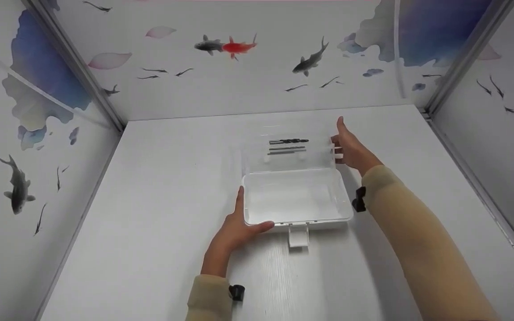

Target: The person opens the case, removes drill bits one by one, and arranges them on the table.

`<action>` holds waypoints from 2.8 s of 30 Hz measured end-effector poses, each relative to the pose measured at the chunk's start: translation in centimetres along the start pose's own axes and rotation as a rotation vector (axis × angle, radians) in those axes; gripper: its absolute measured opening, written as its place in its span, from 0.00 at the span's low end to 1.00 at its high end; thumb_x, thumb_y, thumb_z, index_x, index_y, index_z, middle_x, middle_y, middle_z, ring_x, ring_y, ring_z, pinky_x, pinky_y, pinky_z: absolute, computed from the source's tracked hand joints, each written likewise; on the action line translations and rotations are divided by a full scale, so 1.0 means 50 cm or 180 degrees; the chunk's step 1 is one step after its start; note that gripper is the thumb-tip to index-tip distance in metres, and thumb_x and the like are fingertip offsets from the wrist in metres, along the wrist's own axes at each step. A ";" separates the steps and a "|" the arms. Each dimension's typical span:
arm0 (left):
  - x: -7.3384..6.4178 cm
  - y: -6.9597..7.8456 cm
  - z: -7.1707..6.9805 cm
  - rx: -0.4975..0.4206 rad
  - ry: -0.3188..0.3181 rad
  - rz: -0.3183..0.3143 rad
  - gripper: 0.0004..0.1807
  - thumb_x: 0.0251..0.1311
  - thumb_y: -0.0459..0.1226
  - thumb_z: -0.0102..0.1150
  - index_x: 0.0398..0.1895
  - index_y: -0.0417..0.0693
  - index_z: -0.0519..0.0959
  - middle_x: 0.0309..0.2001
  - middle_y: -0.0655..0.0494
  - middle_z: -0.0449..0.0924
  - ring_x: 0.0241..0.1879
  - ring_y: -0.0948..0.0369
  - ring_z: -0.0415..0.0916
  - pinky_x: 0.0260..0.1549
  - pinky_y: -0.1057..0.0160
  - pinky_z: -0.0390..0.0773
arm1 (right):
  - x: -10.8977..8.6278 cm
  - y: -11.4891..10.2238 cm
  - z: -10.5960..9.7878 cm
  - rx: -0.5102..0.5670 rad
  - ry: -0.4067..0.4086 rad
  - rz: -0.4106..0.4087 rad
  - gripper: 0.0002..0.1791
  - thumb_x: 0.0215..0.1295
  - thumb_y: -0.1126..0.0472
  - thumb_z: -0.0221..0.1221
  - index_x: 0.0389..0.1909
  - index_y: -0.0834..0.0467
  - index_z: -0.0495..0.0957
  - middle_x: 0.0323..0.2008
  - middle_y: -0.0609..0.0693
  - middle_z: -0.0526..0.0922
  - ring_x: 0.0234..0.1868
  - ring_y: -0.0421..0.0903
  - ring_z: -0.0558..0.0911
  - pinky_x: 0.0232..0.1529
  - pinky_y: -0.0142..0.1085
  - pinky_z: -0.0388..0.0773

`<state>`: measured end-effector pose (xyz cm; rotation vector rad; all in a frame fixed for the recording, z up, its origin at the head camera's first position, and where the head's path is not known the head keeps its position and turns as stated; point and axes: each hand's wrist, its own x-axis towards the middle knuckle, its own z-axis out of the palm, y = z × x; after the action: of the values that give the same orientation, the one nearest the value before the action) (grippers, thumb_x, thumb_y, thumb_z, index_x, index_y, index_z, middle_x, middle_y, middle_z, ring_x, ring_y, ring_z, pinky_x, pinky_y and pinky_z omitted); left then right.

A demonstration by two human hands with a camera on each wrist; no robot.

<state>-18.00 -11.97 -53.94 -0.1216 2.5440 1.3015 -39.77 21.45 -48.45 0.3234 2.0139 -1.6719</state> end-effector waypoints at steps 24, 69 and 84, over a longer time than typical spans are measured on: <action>-0.003 0.002 0.004 0.0008 0.0005 -0.0037 0.76 0.48 0.68 0.77 0.89 0.65 0.32 0.77 0.30 0.67 0.73 0.38 0.72 0.69 0.37 0.74 | -0.067 -0.015 -0.013 -0.1083 -0.0014 -0.0340 0.52 0.80 0.27 0.24 0.85 0.66 0.47 0.84 0.67 0.54 0.84 0.64 0.58 0.80 0.57 0.65; 0.014 0.001 -0.014 0.0775 0.0128 0.0198 0.79 0.43 0.80 0.69 0.89 0.66 0.31 0.87 0.47 0.52 0.85 0.39 0.52 0.83 0.39 0.52 | -0.276 -0.014 -0.002 -0.2597 0.0218 -0.1302 0.43 0.84 0.35 0.44 0.81 0.65 0.61 0.76 0.68 0.68 0.75 0.67 0.71 0.71 0.65 0.72; 0.018 0.001 -0.008 0.0569 0.0086 0.0059 0.81 0.38 0.79 0.73 0.88 0.72 0.29 0.86 0.41 0.52 0.84 0.30 0.46 0.79 0.33 0.58 | -0.283 -0.043 0.007 -0.2777 0.0204 -0.1248 0.35 0.84 0.42 0.51 0.77 0.64 0.68 0.74 0.67 0.71 0.72 0.65 0.75 0.67 0.62 0.77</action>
<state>-18.95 -12.22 -53.94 -0.0797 2.6756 1.0792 -28.75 22.48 -39.38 -0.3475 2.7385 -0.8058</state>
